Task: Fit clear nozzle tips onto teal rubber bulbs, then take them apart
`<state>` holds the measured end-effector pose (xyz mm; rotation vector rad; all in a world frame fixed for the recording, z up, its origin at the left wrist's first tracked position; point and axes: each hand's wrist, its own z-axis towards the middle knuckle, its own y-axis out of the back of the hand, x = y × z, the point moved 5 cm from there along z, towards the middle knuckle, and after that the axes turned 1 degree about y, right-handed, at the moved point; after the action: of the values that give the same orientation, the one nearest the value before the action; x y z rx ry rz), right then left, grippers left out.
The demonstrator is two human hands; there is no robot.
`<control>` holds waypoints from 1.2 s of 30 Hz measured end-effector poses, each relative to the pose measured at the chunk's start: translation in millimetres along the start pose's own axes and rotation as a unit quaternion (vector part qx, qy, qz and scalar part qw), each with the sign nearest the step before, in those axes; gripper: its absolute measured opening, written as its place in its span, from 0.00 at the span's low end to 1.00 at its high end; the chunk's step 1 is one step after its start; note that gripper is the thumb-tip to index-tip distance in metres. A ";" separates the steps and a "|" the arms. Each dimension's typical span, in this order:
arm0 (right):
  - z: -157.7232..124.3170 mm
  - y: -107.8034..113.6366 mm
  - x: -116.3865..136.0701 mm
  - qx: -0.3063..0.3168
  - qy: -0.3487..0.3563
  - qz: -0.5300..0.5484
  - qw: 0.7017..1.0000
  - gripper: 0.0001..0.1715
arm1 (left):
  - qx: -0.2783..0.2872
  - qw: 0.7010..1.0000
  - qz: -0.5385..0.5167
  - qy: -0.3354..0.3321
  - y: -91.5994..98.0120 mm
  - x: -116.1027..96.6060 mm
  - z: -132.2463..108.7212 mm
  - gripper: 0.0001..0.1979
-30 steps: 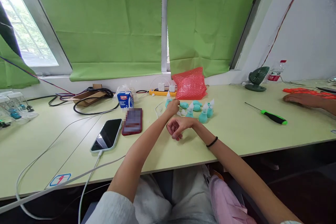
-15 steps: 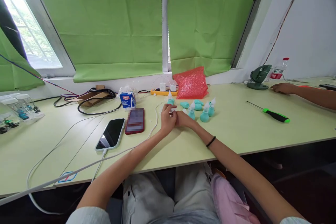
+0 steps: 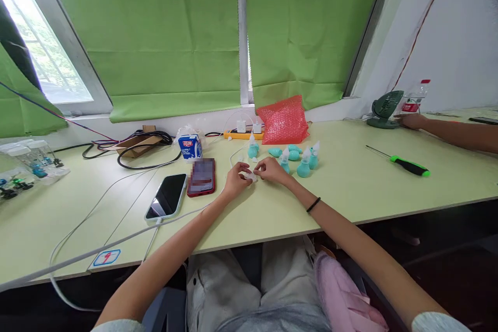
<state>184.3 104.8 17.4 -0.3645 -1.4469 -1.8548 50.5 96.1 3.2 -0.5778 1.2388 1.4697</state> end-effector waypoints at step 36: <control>-2.9 -9.4 3.7 0.099 -0.031 0.214 0.971 0.15 | 0.015 0.996 0.080 -0.027 2.2 -3.7 -0.8 0.21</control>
<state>175.8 101.5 12.1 -0.5877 -1.4464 -1.3539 49.4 94.1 7.0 -0.4229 1.2858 1.5875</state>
